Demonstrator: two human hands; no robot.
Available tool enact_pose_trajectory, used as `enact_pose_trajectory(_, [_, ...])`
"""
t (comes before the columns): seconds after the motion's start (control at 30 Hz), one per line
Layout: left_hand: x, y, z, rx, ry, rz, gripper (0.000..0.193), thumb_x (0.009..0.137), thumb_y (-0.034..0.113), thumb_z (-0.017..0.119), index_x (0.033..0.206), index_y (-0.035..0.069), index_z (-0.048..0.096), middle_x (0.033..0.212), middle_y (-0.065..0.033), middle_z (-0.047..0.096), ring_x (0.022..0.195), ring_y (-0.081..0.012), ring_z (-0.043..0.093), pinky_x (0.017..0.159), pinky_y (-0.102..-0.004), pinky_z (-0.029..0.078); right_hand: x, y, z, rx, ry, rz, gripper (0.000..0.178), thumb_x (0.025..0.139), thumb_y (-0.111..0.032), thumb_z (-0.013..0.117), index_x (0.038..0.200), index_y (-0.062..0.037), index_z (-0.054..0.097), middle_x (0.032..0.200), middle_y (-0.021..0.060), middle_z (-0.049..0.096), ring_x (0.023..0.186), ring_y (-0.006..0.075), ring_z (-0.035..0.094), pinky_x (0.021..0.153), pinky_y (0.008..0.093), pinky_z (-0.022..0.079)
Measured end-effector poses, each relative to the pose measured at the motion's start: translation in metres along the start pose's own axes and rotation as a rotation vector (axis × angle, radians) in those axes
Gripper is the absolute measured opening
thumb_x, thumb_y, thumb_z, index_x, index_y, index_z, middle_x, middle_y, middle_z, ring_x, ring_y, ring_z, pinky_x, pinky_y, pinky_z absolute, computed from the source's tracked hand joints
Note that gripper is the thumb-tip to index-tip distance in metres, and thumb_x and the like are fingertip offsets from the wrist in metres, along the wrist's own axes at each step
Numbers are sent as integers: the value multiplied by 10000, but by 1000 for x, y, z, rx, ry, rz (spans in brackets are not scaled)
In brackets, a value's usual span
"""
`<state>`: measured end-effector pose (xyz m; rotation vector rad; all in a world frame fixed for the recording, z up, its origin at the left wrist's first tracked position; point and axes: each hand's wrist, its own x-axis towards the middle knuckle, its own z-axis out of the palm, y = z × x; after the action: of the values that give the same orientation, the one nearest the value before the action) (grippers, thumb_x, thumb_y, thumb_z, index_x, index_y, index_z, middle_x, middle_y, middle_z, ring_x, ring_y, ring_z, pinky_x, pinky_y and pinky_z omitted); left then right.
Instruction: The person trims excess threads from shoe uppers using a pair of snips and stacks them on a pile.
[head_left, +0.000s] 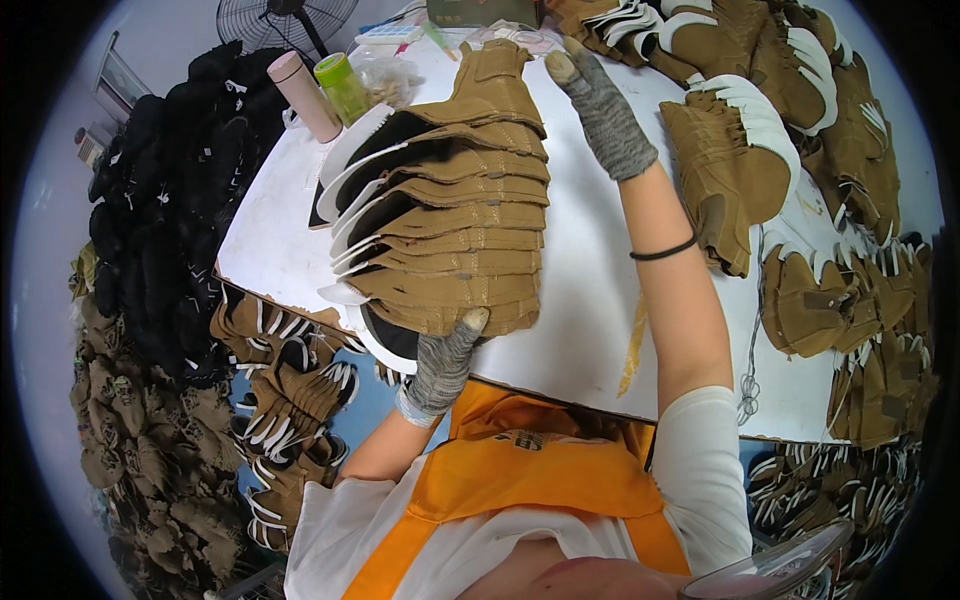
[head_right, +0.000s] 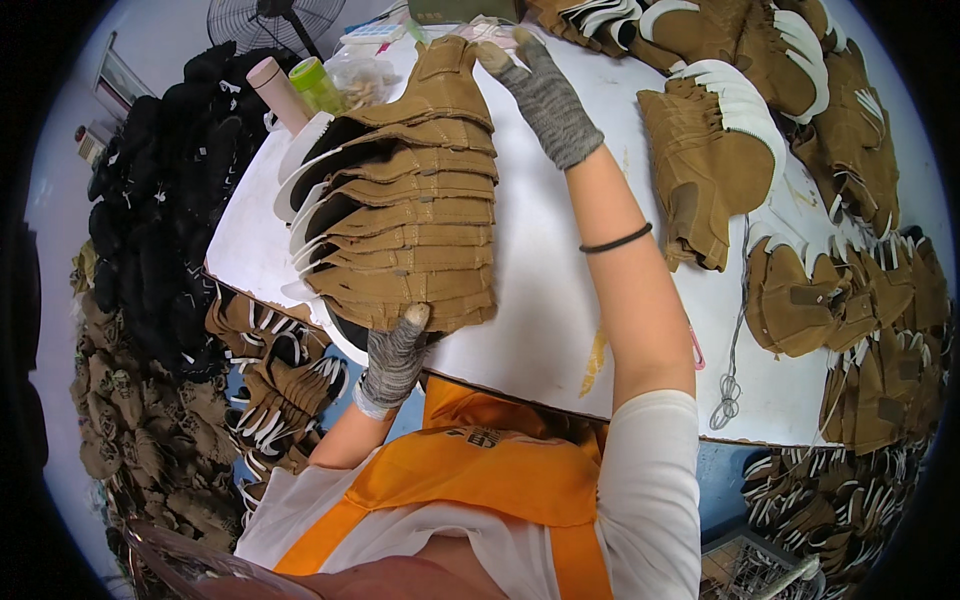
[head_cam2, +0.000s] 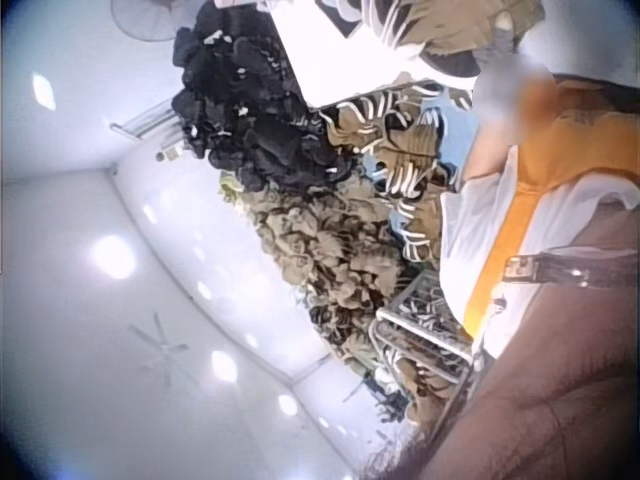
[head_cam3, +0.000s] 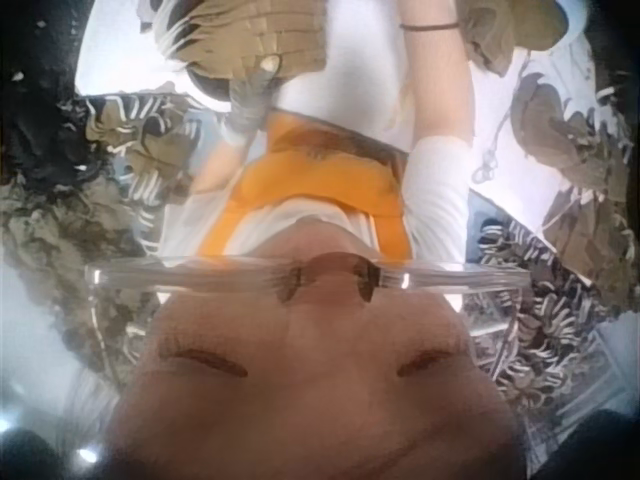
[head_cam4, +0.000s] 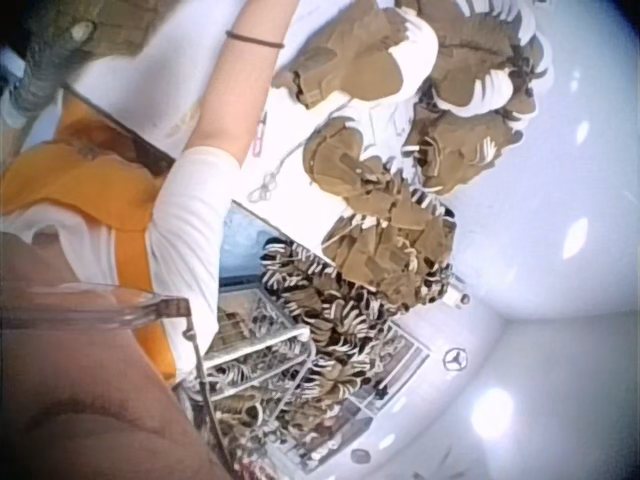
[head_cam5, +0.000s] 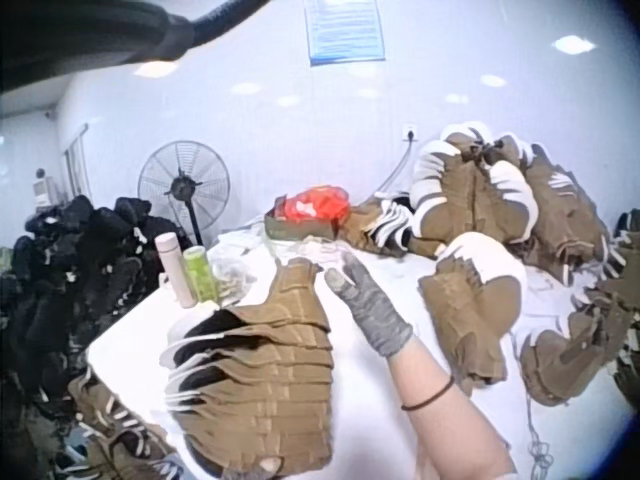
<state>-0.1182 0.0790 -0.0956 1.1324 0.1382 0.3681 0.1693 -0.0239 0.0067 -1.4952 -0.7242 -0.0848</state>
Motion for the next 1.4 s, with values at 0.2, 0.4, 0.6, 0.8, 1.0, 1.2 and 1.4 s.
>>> enact_pose_trajectory(0.2, [-3,0,-5,104,-17,-12,625,833,173,726,1348,30,401,1290,-110,500,1154,-220,506,995,-365,427,39,-5,2,-337,-234,-147,613,803,-541,678,1128,-26,604,1206,138,573,1183,247,498,1021,346,383])
enact_pose_trajectory(0.4, [-5,-3,-13,197,-86,68,624,842,212,721,1346,32,401,1282,-113,520,1141,-225,520,977,-364,441,55,3,-6,-224,-148,-209,579,816,-471,691,1212,-63,577,1143,81,612,1106,196,549,992,319,413])
enact_pose_trajectory(0.6, [-14,-8,-22,398,-125,99,675,819,231,742,1365,39,394,1313,-103,499,1179,-226,483,1012,-375,397,37,-51,0,4,-191,-155,252,903,-213,639,1091,-45,645,957,-36,583,920,86,499,863,248,418])
enact_pose_trajectory(0.8, [-7,1,-8,326,-131,175,535,850,205,714,1291,26,469,1223,-104,569,1098,-213,558,936,-349,473,62,-10,-9,353,-208,167,394,891,-308,652,1210,-84,591,1085,40,640,985,139,580,909,292,463])
enact_pose_trajectory(1.0, [1,1,-4,165,-153,19,523,863,165,698,1305,32,454,1224,-100,567,1109,-212,549,947,-341,458,88,63,-45,-183,-192,-198,335,862,-204,655,1157,-58,594,1017,160,647,930,268,628,826,334,511])
enact_pose_trajectory(1.2, [-2,11,-5,164,-171,-87,640,827,182,728,1359,38,404,1295,-92,516,1154,-209,496,994,-354,409,84,32,-43,-198,-175,-25,284,881,-67,584,1163,-86,601,1051,109,653,924,239,623,823,317,520])
enact_pose_trajectory(1.4, [-7,-7,-16,233,-161,87,619,846,263,715,1341,31,424,1290,-121,522,1156,-233,511,986,-362,425,83,-4,-28,310,-103,421,344,869,-313,684,1083,-47,639,969,81,646,870,191,605,780,324,534])
